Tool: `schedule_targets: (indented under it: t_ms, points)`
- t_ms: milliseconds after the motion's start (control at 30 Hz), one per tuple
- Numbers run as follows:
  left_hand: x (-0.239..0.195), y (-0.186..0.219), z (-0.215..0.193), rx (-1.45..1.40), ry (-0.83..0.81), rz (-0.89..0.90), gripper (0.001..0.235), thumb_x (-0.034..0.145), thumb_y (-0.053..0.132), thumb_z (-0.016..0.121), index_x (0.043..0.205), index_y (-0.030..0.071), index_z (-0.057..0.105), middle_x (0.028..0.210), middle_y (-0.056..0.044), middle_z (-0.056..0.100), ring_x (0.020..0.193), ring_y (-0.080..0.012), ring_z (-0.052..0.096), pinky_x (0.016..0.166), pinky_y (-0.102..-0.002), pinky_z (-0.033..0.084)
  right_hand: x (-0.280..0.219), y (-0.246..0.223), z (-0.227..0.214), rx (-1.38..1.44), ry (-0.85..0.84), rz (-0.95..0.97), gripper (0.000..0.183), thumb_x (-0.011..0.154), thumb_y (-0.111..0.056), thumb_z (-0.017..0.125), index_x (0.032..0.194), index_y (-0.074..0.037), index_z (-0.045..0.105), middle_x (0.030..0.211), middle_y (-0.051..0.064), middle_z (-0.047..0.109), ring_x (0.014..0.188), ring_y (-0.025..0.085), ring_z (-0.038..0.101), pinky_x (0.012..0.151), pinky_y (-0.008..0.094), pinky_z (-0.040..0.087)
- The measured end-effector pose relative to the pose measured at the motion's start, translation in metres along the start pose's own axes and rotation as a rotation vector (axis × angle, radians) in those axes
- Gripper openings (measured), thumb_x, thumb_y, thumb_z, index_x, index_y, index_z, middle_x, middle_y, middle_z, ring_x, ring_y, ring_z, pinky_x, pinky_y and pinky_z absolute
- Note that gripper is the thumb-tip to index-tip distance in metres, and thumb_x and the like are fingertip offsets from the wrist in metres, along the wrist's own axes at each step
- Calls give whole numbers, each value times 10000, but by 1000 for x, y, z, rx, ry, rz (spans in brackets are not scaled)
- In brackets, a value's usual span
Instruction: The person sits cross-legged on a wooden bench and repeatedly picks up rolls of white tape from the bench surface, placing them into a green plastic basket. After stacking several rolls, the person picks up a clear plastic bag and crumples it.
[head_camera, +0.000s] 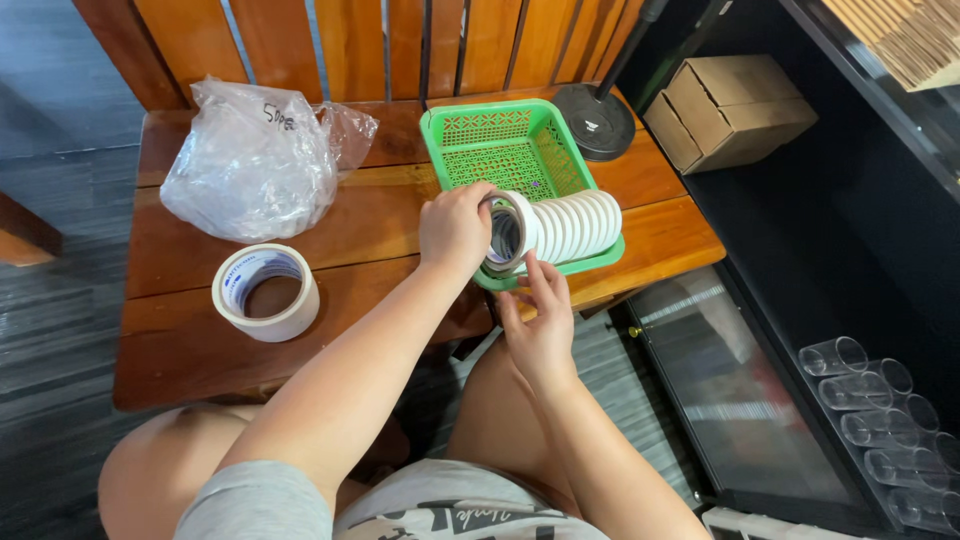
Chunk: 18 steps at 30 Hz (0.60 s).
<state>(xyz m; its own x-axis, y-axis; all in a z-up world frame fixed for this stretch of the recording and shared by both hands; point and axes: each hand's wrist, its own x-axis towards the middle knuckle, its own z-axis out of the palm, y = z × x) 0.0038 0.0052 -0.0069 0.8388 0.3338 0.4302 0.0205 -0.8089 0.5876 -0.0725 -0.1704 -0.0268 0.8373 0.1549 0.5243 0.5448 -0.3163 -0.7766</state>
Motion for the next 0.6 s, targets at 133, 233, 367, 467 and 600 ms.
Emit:
schedule_targets:
  t_ms: [133,233,367,467,600]
  points:
    - [-3,-7,2,68,-8,11,154,903,292,687,1043,338,733,899,75,727,976,-253,705,897,-437,499,-2,-1,1,-127,-15,-45,686,827,-22,817,1467,-59,573,1300,203,581,1079,299,705,847,326,650]
    - [-3,-11,4,106,-1,25,126,891,297,701,1003,340,740,865,95,730,974,-226,689,917,-414,463,-1,-7,-2,-296,-30,-100,684,823,-121,828,1461,-95,583,1296,147,591,1155,300,685,894,361,643]
    - [-2,-8,3,162,-1,73,115,888,294,693,982,333,746,827,81,719,993,-222,659,945,-416,429,-1,5,1,-377,-23,-125,713,804,-180,855,1459,-76,593,1287,142,604,1232,324,605,1013,405,559]
    - [-1,-11,10,169,-1,96,110,884,271,680,970,311,736,813,65,707,998,-223,650,954,-420,422,-2,6,1,-405,-31,-120,736,794,-187,859,1465,-63,584,1288,144,597,1252,329,576,1049,418,527]
    - [-4,-16,22,163,2,97,128,875,236,680,991,280,712,841,49,704,1020,-226,644,975,-432,415,-4,7,2,-431,-47,-111,744,798,-198,852,1477,-74,572,1291,133,592,1278,325,557,1075,429,501]
